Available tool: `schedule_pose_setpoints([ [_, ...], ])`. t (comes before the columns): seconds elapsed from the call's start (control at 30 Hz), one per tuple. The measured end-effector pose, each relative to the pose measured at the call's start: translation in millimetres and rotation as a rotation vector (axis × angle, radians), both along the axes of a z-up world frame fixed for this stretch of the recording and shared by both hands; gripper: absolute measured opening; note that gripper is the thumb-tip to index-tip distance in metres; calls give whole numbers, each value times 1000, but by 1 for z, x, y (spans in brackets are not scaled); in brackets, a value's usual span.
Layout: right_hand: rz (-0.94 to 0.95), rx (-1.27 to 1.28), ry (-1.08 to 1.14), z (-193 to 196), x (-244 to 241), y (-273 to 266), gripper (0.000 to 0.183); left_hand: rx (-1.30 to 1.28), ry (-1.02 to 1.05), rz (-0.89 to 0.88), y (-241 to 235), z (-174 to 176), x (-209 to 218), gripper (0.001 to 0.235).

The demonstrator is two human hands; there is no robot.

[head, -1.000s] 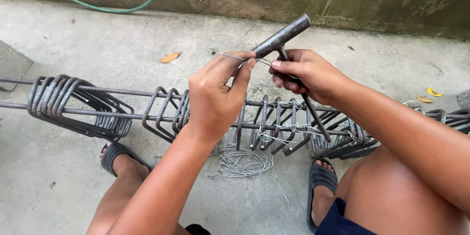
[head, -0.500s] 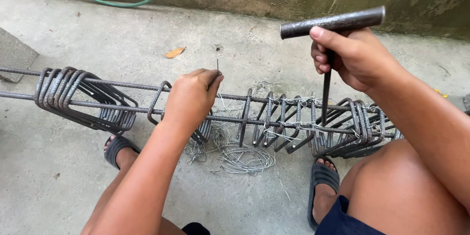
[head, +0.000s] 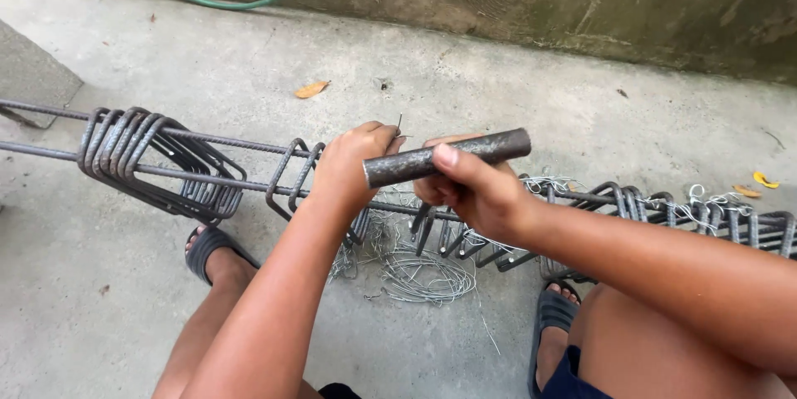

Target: Tying rebar intersections with wire using a manual twisting tool

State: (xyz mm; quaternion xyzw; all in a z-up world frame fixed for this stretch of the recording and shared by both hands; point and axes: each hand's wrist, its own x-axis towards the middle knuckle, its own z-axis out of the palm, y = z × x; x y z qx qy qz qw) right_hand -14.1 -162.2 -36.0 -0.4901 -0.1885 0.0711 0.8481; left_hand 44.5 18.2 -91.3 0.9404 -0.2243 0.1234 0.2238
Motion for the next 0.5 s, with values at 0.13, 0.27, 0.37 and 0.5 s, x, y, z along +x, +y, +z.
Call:
schedule_pose_setpoints([
  [0.13, -14, -58, -2, -12, 26, 2, 54, -18, -4, 37, 8, -7, 4, 21],
  [0.27, -87, -108, 100, -11, 77, -12, 53, 47, -88, 55, 15, -8, 11, 18],
  [0.37, -164, -128, 208, -14, 93, -21, 49, 41, -16, 78, 17, -7, 7, 23],
  [0.5, -248, -106, 256, -19, 106, -32, 39, 28, 12, 99, 17, -6, 5, 26],
])
